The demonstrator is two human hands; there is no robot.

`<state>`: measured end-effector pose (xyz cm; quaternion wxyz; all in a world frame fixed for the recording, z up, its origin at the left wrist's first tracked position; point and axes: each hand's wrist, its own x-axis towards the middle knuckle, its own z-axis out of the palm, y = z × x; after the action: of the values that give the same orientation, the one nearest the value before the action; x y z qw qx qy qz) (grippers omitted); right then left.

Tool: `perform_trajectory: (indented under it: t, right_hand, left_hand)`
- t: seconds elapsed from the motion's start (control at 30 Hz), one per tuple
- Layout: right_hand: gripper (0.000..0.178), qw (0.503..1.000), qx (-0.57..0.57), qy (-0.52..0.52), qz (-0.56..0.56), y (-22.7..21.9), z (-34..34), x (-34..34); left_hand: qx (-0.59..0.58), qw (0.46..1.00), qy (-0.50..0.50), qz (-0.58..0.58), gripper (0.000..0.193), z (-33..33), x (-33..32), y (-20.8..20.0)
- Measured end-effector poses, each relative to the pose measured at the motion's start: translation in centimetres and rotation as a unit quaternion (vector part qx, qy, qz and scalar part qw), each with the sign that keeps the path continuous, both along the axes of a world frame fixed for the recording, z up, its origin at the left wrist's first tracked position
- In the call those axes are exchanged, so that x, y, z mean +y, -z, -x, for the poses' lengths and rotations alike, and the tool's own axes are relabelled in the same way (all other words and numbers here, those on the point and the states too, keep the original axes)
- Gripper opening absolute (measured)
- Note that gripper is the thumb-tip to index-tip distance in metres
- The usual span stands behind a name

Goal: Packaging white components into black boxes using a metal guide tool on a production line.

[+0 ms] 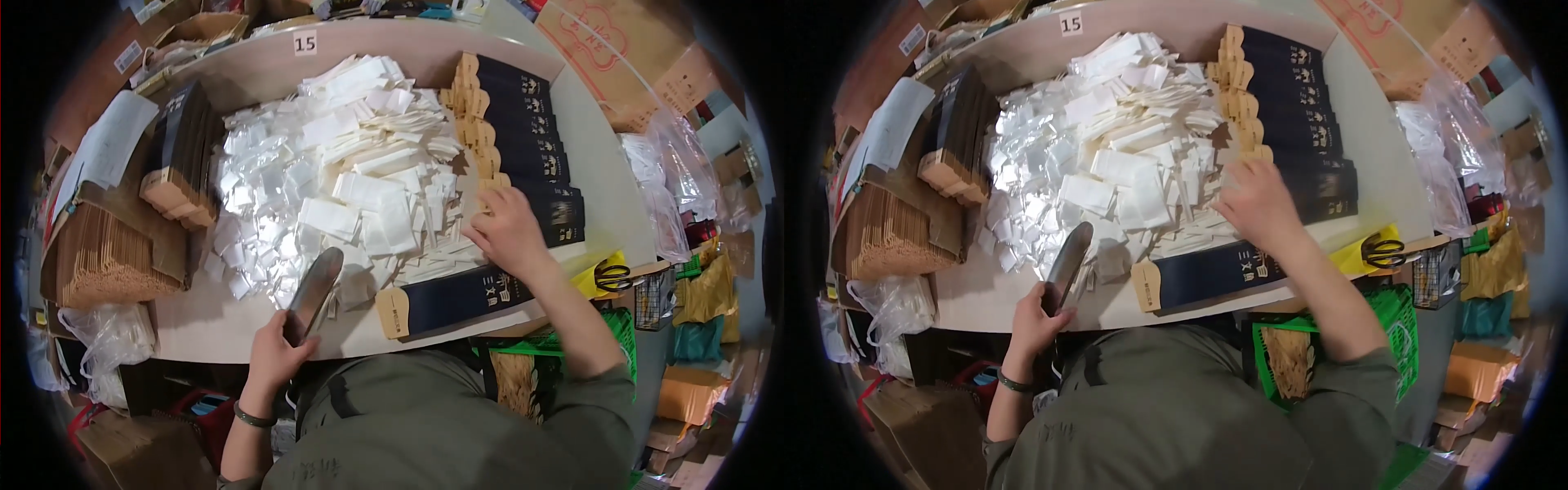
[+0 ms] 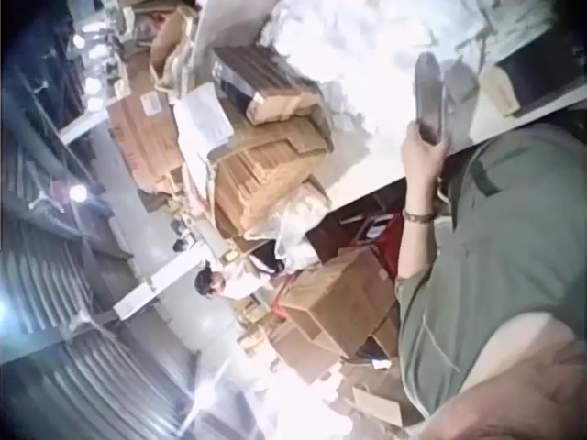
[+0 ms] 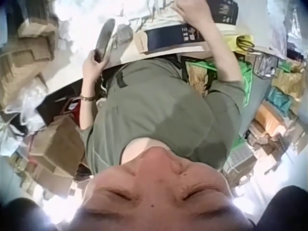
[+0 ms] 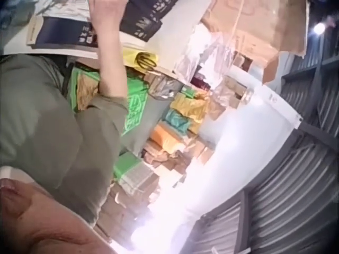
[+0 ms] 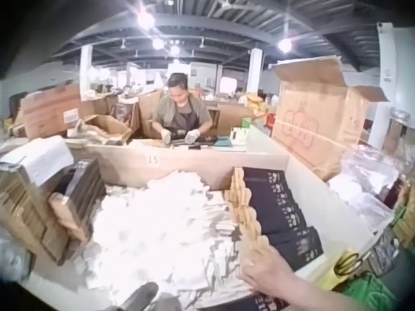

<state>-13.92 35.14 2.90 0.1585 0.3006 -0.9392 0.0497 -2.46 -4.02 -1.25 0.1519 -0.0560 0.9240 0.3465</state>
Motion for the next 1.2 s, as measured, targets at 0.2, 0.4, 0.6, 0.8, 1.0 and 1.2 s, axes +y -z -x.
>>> perform_trajectory:
  t: [0.2, 0.4, 0.6, 0.8, 1.0, 1.2]
  right_hand:
    - [0.037, 0.954, -0.154, -0.249, 0.064, 7.4, -6.4, -7.1]
    - [0.031, 0.975, -0.147, -0.074, 0.147, 3.5, -8.5, -10.8]
    - [0.032, 0.953, -0.275, 0.057, 0.112, 4.9, -8.7, -12.8]
    - [0.019, 0.936, -0.315, 0.074, 0.141, 5.4, -7.7, -14.6]
    - [0.020, 0.915, -0.225, 0.102, 0.320, 3.8, -5.7, -14.1]
    - [0.025, 0.927, -0.199, 0.265, 0.179, 7.9, 1.0, -5.7]
  left_hand:
    - [0.057, 0.885, 0.359, -0.290, 0.052, 0.3, 6.9, -1.2]
    - [-0.055, 0.987, 0.089, -0.121, 0.042, -0.1, 3.8, -1.0]
    - [0.154, 0.986, 0.062, 0.002, 0.055, -2.0, 1.7, 3.8]
    - [0.126, 0.967, 0.217, 0.049, 0.068, -1.8, -0.2, 2.1]
    - [0.266, 0.941, 0.199, 0.066, 0.080, 2.9, -2.3, 0.4]
    - [0.299, 0.938, -0.049, 0.170, 0.049, 6.7, -13.6, 6.3]
